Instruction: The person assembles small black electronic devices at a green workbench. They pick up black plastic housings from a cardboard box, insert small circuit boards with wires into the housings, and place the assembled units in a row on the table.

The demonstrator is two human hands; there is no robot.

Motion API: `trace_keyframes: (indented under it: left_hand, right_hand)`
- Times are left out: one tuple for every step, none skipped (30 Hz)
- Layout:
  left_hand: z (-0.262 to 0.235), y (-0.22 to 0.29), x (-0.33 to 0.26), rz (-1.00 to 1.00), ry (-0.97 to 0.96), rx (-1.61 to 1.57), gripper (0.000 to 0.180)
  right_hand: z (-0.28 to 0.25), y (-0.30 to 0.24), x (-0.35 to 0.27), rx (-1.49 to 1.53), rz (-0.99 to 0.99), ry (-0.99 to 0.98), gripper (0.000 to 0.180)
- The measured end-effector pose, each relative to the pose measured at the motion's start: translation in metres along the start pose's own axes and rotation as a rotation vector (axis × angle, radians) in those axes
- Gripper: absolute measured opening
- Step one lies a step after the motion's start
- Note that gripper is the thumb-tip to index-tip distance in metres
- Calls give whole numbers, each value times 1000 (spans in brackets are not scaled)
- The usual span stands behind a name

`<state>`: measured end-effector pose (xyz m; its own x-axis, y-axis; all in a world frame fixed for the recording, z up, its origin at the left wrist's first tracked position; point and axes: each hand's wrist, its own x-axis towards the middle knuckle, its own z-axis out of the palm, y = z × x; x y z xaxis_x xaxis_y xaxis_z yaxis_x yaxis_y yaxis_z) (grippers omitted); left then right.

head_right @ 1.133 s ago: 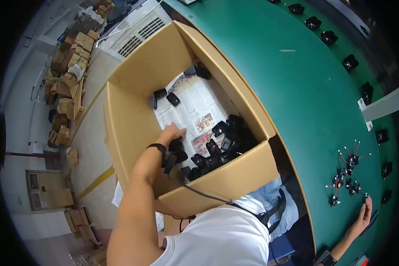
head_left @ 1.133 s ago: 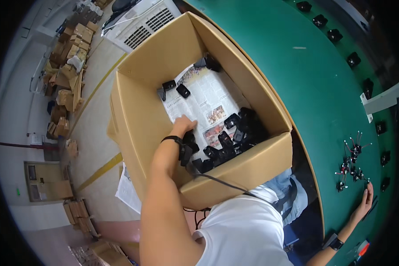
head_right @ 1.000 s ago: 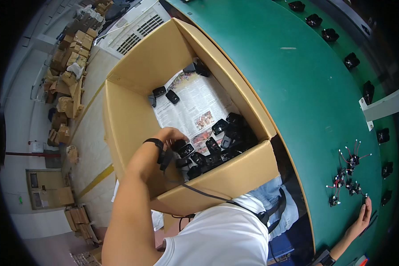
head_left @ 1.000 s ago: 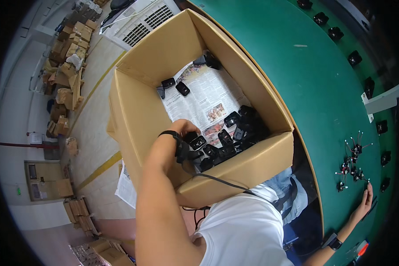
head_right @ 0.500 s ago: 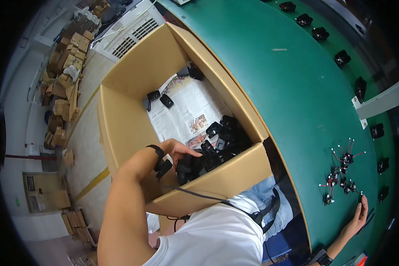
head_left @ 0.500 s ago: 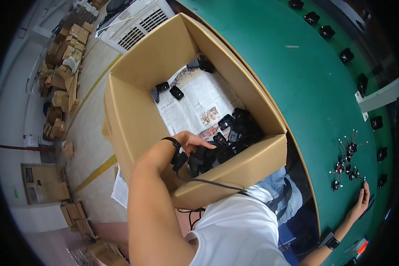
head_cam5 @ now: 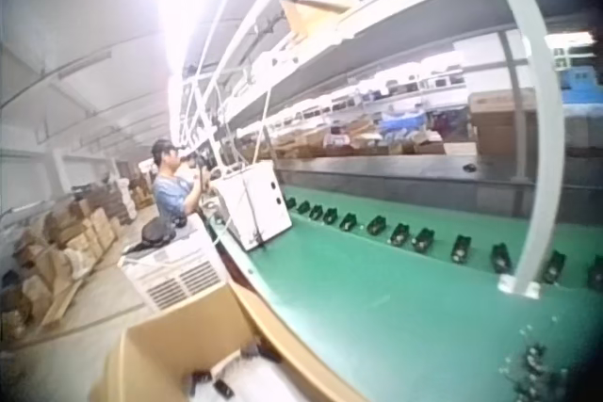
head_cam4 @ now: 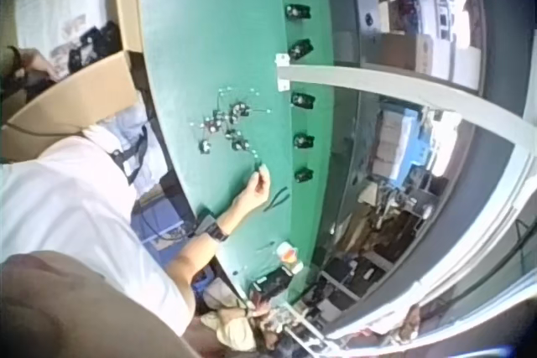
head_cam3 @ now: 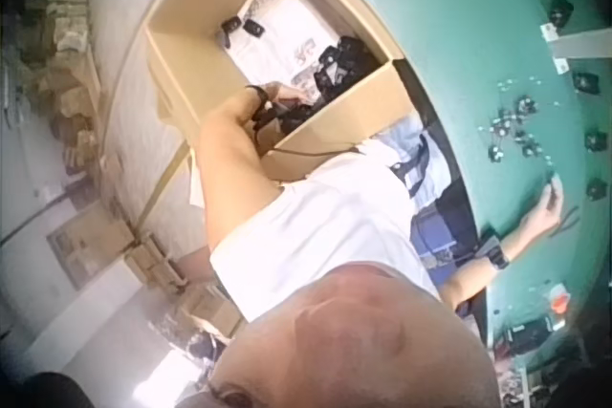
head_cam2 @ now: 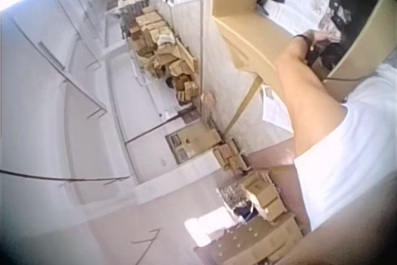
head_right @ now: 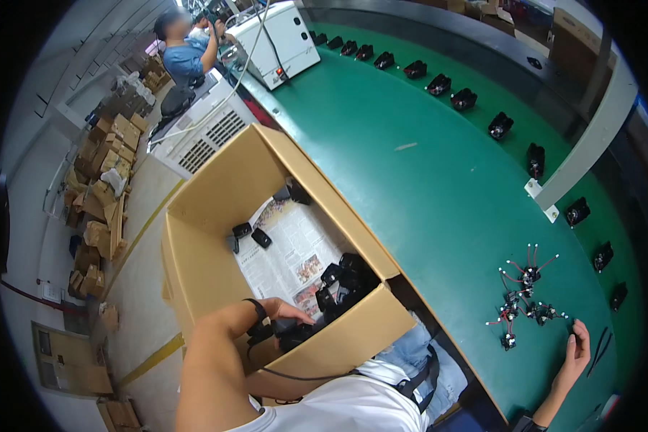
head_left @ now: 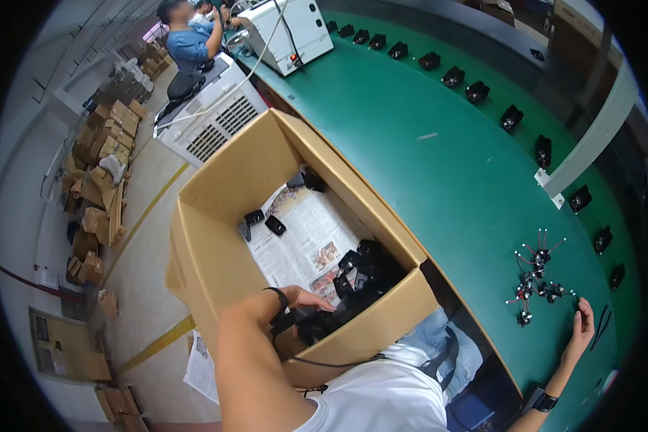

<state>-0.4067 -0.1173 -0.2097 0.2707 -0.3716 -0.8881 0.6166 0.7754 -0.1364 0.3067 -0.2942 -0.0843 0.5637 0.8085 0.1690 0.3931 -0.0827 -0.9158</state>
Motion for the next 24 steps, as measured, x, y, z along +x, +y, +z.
trace_keyframes:
  left_hand:
    - [-28, -6, 30, -105, -215, -3, 70]
    - [-14, 5, 20, -30, -87, 83, 67]
    - [-16, 6, 20, -71, -177, 139, 59]
    - [-17, -3, 28, -77, -219, 152, 56]
    - [-20, -13, 31, -84, -261, 163, 53]
    - [-15, -8, 31, -135, -289, 164, 51]
    - [-13, -5, 26, -125, -277, 191, 50]
    - [-11, -3, 17, -115, -264, 216, 49]
    - [-8, -4, 8, -99, -244, 235, 48]
    - [-10, -4, 14, -120, -191, 228, 48]
    - [-7, -5, 16, -147, -171, 238, 49]
    - [-3, -3, 18, -179, -154, 252, 50]
    - [0, -1, 16, -212, -137, 266, 51]
    - [2, 0, 11, -207, -140, 255, 49]
    - [8, 3, 3, -200, -147, 250, 48]
    - [13, 5, -3, -164, -151, 288, 45]
    - [13, 12, -5, -172, -160, 295, 43]
    - [14, 15, -10, -184, -166, 295, 42]
    - [14, 21, -15, -194, -172, 300, 40]
    - [16, 26, -20, -204, -200, 302, 43]
    - [16, 28, -22, -209, -229, 298, 45]
    - [9, 21, -18, -163, -253, 300, 49]
    - [-4, 11, -9, -117, -277, 302, 52]
    - [-8, 10, -10, -76, -300, 314, 56]
  right_hand:
    - [2, 1, 2, 17, -5, -22, 21]
    - [0, 1, -2, 23, -8, -11, 21]
    - [3, 1, -2, 30, 0, -9, 20]
    - [6, -4, -1, 33, 10, -28, 19]
    - [12, -7, 1, 35, 18, -48, 19]
    - [8, -10, 0, 29, 11, -28, 18]
    - [5, -6, -2, 26, 1, -37, 18]
    - [1, 0, -5, 23, -9, -46, 18]
    - [1, 3, -5, 30, -23, -61, 18]
    - [1, 5, -3, 35, -12, -57, 18]
    - [1, 5, 0, 35, -15, -63, 18]
    - [0, 1, 0, 30, -13, -64, 18]
    - [0, -2, -1, 26, -10, -65, 17]
    - [3, -1, -2, 46, -14, -73, 17]
    - [4, 0, -3, 59, -21, -73, 17]
    - [4, 0, -3, 73, -29, -72, 16]
    - [1, -3, -2, 65, -30, -59, 16]
    - [2, -3, -3, 66, -25, -52, 15]
    - [2, -4, -4, 65, -19, -44, 14]
    - [1, -3, -6, 68, -22, -43, 14]
    - [2, -2, -4, 73, -30, -49, 14]
    - [3, -3, -1, 79, -40, -63, 14]
    - [5, -5, 2, 75, -36, -71, 14]
    - [8, -8, 1, 69, -29, -68, 14]
